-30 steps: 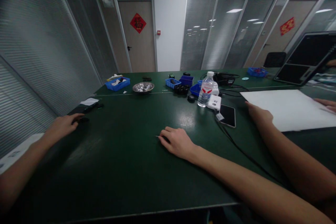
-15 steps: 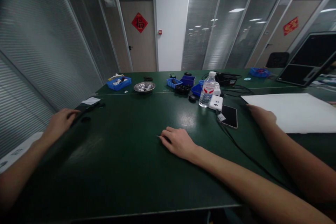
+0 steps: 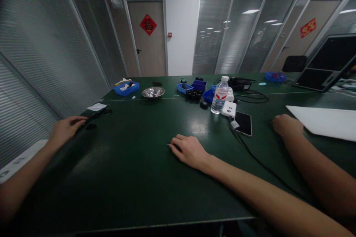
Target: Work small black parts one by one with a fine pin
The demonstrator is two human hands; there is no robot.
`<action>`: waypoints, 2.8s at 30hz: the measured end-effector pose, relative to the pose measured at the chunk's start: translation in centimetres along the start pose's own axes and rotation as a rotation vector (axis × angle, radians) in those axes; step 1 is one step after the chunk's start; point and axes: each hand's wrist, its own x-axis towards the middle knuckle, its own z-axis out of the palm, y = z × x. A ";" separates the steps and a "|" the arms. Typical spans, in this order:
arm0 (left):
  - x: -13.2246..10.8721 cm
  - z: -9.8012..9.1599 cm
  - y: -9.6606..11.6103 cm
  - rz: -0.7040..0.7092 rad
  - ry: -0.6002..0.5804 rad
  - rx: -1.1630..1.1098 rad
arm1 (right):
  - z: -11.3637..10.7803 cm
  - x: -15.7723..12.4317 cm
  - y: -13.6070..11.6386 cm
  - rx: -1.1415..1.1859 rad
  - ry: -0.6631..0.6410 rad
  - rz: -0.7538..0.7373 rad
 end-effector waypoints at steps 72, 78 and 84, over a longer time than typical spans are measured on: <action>1.4 1.4 -2.2 0.021 -0.233 0.088 | -0.3 0.0 -0.3 -0.009 0.000 -0.006; 0.8 1.6 -1.1 0.195 -0.185 0.169 | -0.4 0.1 -0.3 0.007 0.000 -0.002; 0.1 1.9 -0.2 0.227 -0.150 0.235 | -0.4 0.1 -0.4 0.006 -0.006 0.001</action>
